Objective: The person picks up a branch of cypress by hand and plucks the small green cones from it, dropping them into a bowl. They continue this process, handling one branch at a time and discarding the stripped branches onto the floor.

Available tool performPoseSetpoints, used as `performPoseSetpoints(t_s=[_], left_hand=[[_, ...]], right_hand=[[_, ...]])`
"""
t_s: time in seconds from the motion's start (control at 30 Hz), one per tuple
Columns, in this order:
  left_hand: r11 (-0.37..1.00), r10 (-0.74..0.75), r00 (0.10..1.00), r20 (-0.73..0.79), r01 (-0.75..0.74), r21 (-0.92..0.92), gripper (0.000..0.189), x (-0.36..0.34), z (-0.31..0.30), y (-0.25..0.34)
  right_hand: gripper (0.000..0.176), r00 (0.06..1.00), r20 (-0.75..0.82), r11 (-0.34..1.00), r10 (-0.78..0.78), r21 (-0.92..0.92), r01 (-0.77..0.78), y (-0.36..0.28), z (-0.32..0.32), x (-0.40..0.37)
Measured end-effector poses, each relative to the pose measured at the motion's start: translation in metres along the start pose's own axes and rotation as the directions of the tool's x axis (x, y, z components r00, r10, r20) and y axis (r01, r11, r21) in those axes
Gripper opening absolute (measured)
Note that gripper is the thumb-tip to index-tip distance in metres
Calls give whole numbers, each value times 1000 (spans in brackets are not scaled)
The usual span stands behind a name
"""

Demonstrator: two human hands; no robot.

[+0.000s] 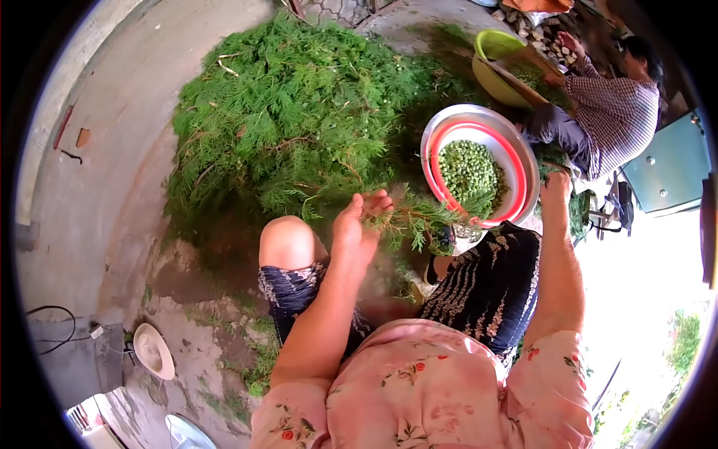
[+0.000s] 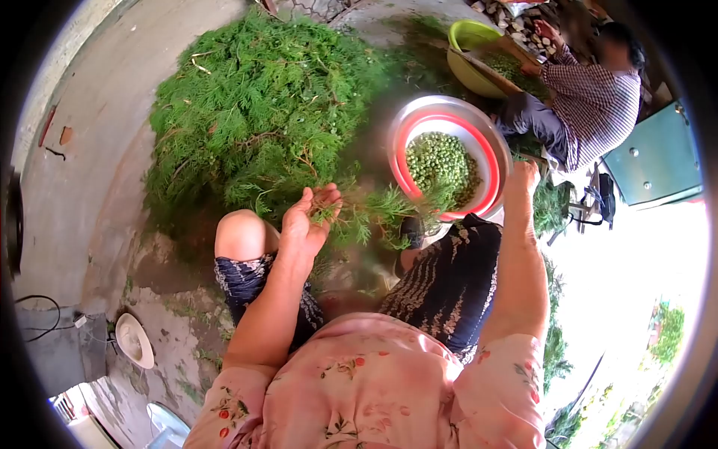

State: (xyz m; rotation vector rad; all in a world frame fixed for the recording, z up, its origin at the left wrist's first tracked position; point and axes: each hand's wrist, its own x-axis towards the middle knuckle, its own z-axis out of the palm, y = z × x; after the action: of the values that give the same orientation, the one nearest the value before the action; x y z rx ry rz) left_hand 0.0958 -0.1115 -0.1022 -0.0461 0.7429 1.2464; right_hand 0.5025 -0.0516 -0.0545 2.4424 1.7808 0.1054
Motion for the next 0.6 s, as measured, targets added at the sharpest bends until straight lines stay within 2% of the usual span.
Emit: performPoseSetpoints(t_s=[0.03,0.07,0.1,0.13,0.2,0.23,0.3,0.33,0.37,0.4,0.43,0.47,0.5,0.57,0.6], left_hand=[[1000,-1,1000,5,1,-4,25,0,1,0],[1000,-3,1000,9,3,-9,25,0,1,0],[1000,-5,1000,15,6,-14,25,0,2,-1],[1000,-8,1000,26,8,-18,26,2,1,-2],[999,-15,1000,21,15,-40,26,6,0,-3],[999,-19,1000,20,20,-50,26,7,0,-4],[997,-3,1000,10,4,-75,26,6,3,-6],[996,5,1000,6,-5,-87,26,5,5,-6],[995,14,1000,19,-12,-95,26,5,6,-6],[995,20,999,32,-17,-101,26,4,8,-7],[994,24,999,46,-19,-107,26,3,10,-8],[995,19,999,42,-14,-98,27,2,11,-9],[996,17,999,40,-13,-89,28,2,13,-10],[998,15,998,59,-11,-63,29,0,12,-8],[999,13,996,85,-9,-47,30,-1,12,-8]], right_hand=[[32,999,-2,990,-41,-134,40,-4,-9,-6],[31,995,-95,991,15,130,-2,-12,-12,-10],[30,980,-187,921,70,389,8,-19,-16,-15],[28,944,-242,716,223,698,10,-33,-18,-17],[24,899,-247,341,362,933,119,-65,-28,-31],[22,901,-264,261,345,949,178,-91,-49,-52],[20,976,-212,141,46,969,203,-137,-84,-113],[35,990,-103,-24,-98,995,101,-152,-73,-134],[27,934,-177,-27,-312,984,177,-163,-56,-154],[16,923,69,111,-378,993,-29,-183,-67,-183],[14,862,21,147,-506,987,62,-193,-45,-194],[17,855,-18,132,-519,986,101,-207,-29,-204],[20,884,118,90,-453,992,-86,-218,-22,-211],[24,928,13,153,-373,987,48,-229,-1,-205],[26,947,2,129,-321,991,42,-234,1,-203]])
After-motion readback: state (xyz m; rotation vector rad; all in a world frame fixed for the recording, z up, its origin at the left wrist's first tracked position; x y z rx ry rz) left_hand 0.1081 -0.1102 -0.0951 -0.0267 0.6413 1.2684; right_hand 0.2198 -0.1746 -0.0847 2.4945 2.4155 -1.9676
